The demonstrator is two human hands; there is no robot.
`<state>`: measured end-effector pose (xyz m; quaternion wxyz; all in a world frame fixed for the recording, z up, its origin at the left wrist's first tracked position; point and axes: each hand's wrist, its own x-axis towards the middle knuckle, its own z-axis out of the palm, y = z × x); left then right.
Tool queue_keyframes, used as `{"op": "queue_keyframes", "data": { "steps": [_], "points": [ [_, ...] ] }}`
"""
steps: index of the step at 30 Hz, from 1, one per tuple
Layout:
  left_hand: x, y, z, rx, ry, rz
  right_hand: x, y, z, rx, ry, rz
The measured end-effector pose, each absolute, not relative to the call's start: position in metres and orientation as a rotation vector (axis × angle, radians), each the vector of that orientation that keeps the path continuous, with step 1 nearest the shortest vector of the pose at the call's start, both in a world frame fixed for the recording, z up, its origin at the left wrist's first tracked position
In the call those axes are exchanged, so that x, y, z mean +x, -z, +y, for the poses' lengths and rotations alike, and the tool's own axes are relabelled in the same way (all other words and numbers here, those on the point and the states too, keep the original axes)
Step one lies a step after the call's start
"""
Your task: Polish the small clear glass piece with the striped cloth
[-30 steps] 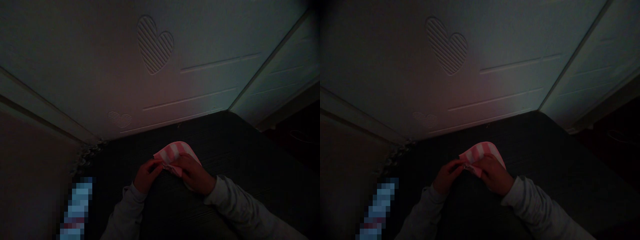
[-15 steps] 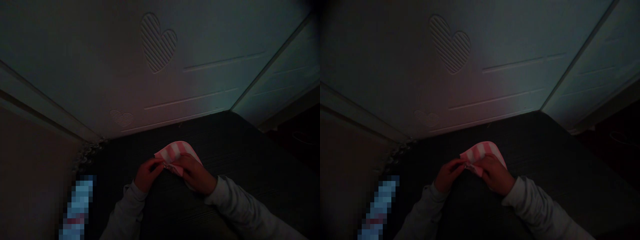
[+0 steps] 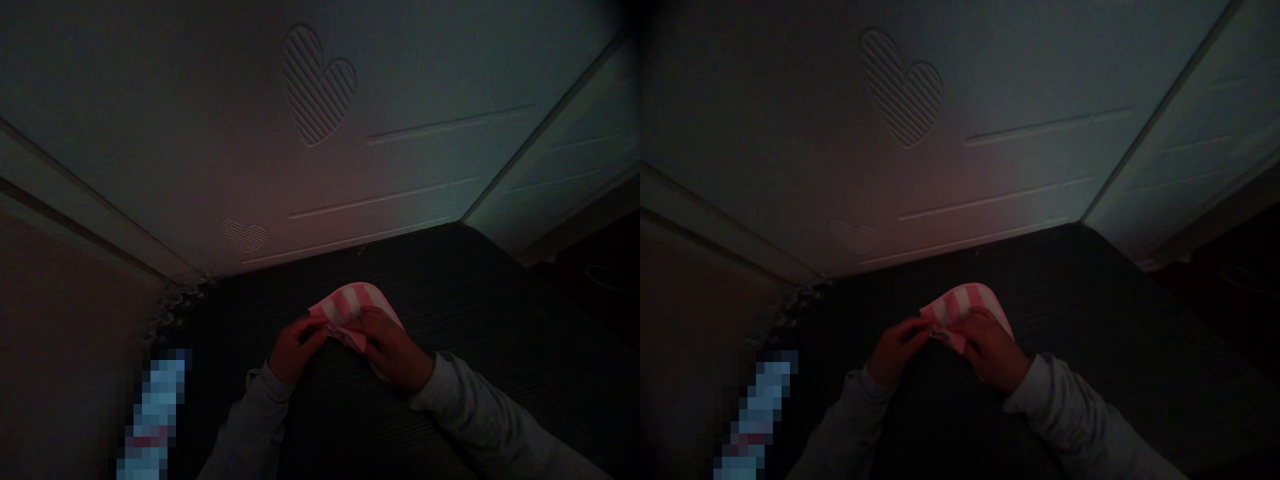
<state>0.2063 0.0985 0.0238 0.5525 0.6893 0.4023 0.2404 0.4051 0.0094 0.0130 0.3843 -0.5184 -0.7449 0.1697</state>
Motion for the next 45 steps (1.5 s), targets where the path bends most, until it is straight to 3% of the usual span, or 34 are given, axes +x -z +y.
{"op": "queue_keyframes", "data": {
  "steps": [29,39,45],
  "points": [
    [0.203,-0.020,0.102,1.496,-0.536,0.910,0.405,-0.014,0.011,-1.379,-0.466,-1.781],
    [0.210,-0.019,0.103,1.447,-0.617,0.935,0.399,-0.011,0.016,-1.453,-0.631,-1.656],
    [0.218,-0.065,0.124,1.492,-0.816,0.962,0.407,-0.067,0.052,-1.375,-0.653,-1.682]
  ]
}}
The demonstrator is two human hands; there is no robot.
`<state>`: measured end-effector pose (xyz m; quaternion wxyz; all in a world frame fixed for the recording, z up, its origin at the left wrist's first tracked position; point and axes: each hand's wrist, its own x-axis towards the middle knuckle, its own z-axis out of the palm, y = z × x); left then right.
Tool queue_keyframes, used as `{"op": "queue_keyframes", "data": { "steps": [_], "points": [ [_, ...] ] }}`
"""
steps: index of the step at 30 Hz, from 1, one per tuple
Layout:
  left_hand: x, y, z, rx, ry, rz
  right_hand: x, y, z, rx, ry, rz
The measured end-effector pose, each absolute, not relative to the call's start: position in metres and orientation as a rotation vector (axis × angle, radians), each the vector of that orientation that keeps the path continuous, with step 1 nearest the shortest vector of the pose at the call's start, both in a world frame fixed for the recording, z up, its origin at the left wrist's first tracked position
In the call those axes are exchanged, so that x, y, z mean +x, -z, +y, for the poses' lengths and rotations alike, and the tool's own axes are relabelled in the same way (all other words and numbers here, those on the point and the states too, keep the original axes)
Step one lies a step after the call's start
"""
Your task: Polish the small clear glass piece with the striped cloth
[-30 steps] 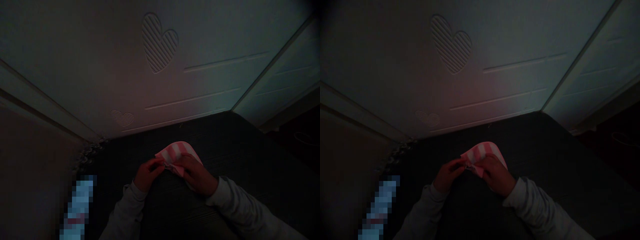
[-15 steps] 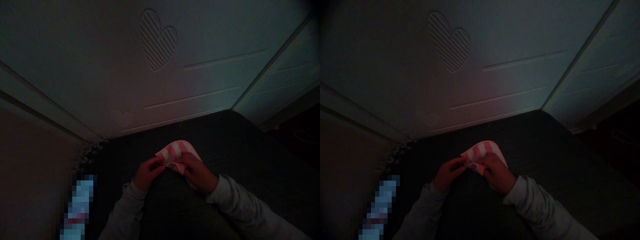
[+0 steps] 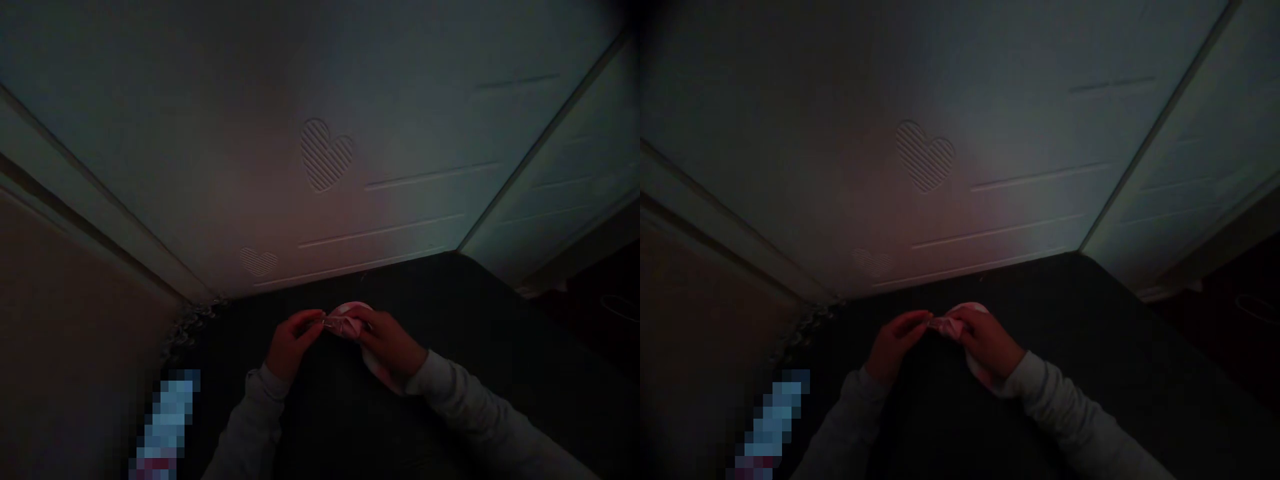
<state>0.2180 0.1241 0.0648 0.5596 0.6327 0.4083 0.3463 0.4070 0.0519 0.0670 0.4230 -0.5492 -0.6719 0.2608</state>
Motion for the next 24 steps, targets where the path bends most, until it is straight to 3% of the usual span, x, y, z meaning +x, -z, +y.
{"op": "queue_keyframes", "data": {
  "steps": [5,8,18,24],
  "points": [
    [0.222,-0.146,0.128,1.546,-1.039,0.908,0.408,-0.153,0.071,-1.233,-0.776,-1.506],
    [0.221,-0.172,0.118,1.530,-1.127,0.956,0.403,-0.174,0.072,-1.188,-0.819,-1.430],
    [0.212,-0.181,0.103,1.626,-1.131,1.288,0.407,-0.175,0.072,-1.192,-0.903,-1.473],
    [0.213,-0.185,0.099,1.608,-1.121,1.205,0.408,-0.180,0.071,-1.152,-0.933,-1.493]
  ]
}}
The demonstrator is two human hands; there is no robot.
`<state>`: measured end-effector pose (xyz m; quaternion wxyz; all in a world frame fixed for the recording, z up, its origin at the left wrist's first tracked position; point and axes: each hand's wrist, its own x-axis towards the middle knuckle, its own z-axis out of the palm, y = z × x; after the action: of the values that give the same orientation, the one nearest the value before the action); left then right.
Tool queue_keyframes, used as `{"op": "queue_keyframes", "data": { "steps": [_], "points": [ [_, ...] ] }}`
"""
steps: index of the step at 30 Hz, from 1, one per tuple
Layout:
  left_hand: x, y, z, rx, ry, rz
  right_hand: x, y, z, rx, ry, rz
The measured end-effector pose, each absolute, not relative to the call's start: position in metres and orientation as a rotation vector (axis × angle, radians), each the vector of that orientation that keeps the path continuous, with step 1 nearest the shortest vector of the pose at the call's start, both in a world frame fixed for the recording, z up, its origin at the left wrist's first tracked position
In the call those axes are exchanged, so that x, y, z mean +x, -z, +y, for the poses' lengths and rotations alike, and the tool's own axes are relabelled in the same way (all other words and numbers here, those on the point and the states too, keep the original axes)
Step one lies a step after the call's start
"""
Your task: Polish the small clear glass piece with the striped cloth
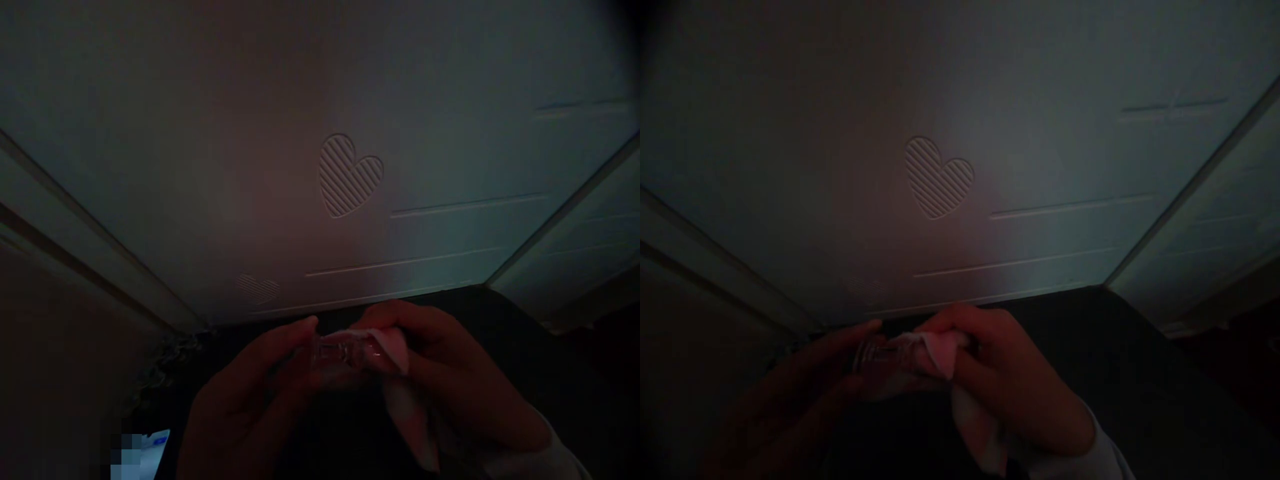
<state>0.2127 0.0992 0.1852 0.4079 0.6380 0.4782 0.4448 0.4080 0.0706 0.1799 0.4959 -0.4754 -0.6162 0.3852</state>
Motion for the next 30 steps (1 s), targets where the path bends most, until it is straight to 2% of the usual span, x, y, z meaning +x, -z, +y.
{"op": "queue_keyframes", "data": {
  "steps": [14,20,30],
  "points": [
    [0.199,-0.180,0.095,1.888,-1.059,1.075,0.413,-0.187,0.062,-1.207,-1.120,-1.567],
    [0.197,-0.179,0.095,2.004,-1.036,0.965,0.415,-0.187,0.061,-1.268,-1.089,-1.649],
    [0.212,-0.190,0.076,1.584,-1.172,1.136,0.411,-0.191,0.057,-1.148,-0.930,-1.700]
  ]
}}
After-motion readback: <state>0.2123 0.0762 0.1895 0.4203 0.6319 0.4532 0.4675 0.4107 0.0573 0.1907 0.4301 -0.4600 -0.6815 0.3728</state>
